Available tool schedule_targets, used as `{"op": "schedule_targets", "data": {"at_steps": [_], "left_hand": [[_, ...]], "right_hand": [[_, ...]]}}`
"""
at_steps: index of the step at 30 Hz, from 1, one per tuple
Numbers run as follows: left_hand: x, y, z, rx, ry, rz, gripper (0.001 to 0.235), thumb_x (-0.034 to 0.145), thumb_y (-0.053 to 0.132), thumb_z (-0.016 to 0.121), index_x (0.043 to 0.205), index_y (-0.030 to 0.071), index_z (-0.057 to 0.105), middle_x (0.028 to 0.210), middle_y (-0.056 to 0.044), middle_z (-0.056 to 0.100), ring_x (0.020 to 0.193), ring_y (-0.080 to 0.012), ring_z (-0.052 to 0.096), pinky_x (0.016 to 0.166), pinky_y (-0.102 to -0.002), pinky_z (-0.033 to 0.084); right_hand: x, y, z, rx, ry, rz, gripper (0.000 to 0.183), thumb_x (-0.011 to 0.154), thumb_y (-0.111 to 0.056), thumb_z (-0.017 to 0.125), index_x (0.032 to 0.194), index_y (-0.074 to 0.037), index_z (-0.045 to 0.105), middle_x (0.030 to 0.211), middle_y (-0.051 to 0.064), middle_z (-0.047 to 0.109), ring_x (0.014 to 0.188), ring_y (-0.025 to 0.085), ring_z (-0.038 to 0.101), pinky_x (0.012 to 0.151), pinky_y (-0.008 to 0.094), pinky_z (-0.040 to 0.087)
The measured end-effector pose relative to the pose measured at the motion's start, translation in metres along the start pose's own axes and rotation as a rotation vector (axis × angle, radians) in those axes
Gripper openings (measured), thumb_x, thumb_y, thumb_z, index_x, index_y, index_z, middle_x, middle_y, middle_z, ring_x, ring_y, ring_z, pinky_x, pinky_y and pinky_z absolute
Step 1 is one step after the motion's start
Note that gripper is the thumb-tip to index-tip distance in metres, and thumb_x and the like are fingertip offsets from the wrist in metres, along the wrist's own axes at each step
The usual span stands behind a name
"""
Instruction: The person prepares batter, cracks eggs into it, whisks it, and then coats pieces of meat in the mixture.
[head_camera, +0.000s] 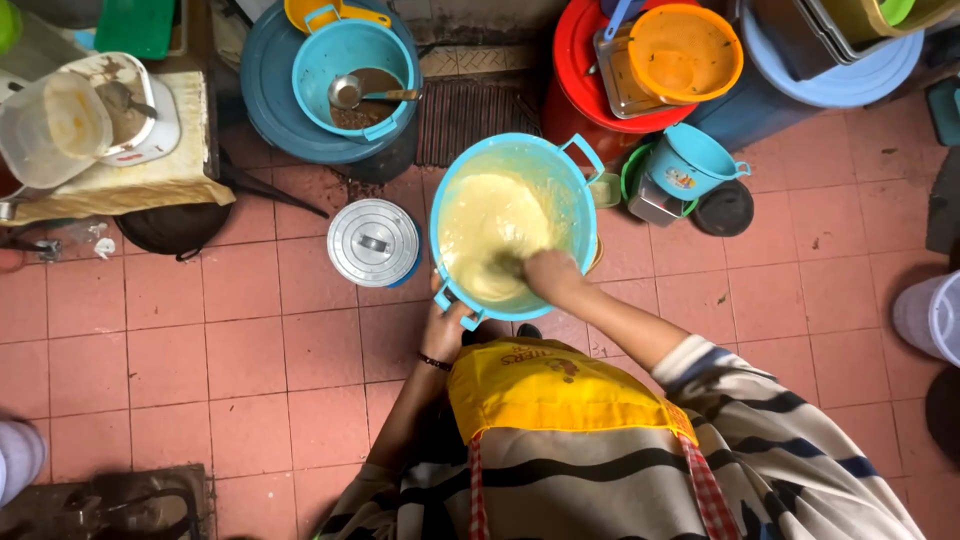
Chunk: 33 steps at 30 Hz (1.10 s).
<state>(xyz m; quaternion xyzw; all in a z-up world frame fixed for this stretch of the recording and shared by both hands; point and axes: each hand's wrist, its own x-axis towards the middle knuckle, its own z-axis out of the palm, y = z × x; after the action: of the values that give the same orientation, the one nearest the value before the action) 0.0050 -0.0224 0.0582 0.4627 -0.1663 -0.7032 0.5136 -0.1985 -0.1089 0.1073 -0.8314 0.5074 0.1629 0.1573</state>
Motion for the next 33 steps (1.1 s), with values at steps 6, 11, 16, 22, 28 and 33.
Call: {"op": "schedule_targets", "data": {"at_steps": [6, 11, 16, 22, 28, 33], "left_hand": [[-0.015, 0.024, 0.014, -0.032, 0.046, 0.040, 0.100, 0.083, -0.007, 0.058, 0.164, 0.021, 0.006, 0.141, -0.028, 0.035, 0.075, -0.0201, 0.049, 0.089, -0.066, 0.062], [0.015, -0.021, -0.013, 0.100, 0.009, 0.078, 0.095, 0.084, -0.008, 0.056, 0.163, 0.018, 0.010, 0.112, -0.019, 0.049, 0.066, -0.0222, 0.057, 0.082, -0.063, 0.064], [0.003, -0.007, -0.013, 0.114, 0.038, 0.127, 0.094, 0.084, -0.006, 0.054, 0.163, 0.015, 0.007, 0.101, -0.015, 0.047, 0.062, -0.0209, 0.056, 0.081, -0.059, 0.066], [-0.002, 0.006, 0.001, 0.299, -0.031, 0.213, 0.094, 0.081, -0.011, 0.053, 0.162, 0.012, 0.011, 0.084, -0.022, 0.059, 0.060, -0.0274, 0.064, 0.062, -0.056, 0.067], [-0.005, 0.016, 0.009, 0.301, -0.067, 0.295, 0.094, 0.082, -0.010, 0.050, 0.163, 0.008, 0.006, 0.079, -0.022, 0.061, 0.062, -0.0255, 0.062, 0.064, -0.049, 0.066], [-0.011, 0.027, 0.027, 0.416, 0.005, 0.237, 0.097, 0.079, -0.005, 0.054, 0.164, 0.010, 0.008, 0.113, -0.036, 0.059, 0.062, -0.0261, 0.068, 0.058, -0.049, 0.066]], "right_hand": [[0.012, 0.032, -0.006, -0.038, 0.168, 0.183, 0.026, 0.092, -0.002, 0.054, 0.085, -0.004, 0.078, 0.074, 0.016, 0.076, 0.075, 0.036, 0.078, 0.061, 0.048, 0.062], [-0.012, -0.014, -0.024, 0.061, 0.040, 0.064, 0.025, 0.091, -0.004, 0.056, 0.081, -0.005, 0.080, 0.076, 0.020, 0.076, 0.079, 0.039, 0.078, 0.066, 0.054, 0.062], [-0.008, 0.008, -0.024, -0.113, 0.104, 0.221, 0.025, 0.094, -0.007, 0.056, 0.086, -0.011, 0.080, 0.078, 0.009, 0.077, 0.080, 0.029, 0.078, 0.065, 0.046, 0.062], [0.029, 0.038, 0.040, 0.055, 0.121, 0.147, 0.026, 0.090, -0.007, 0.057, 0.077, -0.004, 0.079, 0.070, 0.016, 0.075, 0.075, 0.039, 0.077, 0.062, 0.054, 0.060], [0.002, 0.036, 0.026, 0.153, 0.042, 0.122, 0.019, 0.093, -0.019, 0.063, 0.101, -0.012, 0.079, 0.088, 0.020, 0.077, 0.093, 0.042, 0.075, 0.082, 0.056, 0.058], [0.035, 0.071, 0.060, 0.446, -0.033, 0.334, 0.032, 0.100, -0.053, 0.056, 0.132, -0.054, 0.064, 0.100, 0.012, 0.078, 0.102, 0.039, 0.074, 0.090, 0.053, 0.059]]}}
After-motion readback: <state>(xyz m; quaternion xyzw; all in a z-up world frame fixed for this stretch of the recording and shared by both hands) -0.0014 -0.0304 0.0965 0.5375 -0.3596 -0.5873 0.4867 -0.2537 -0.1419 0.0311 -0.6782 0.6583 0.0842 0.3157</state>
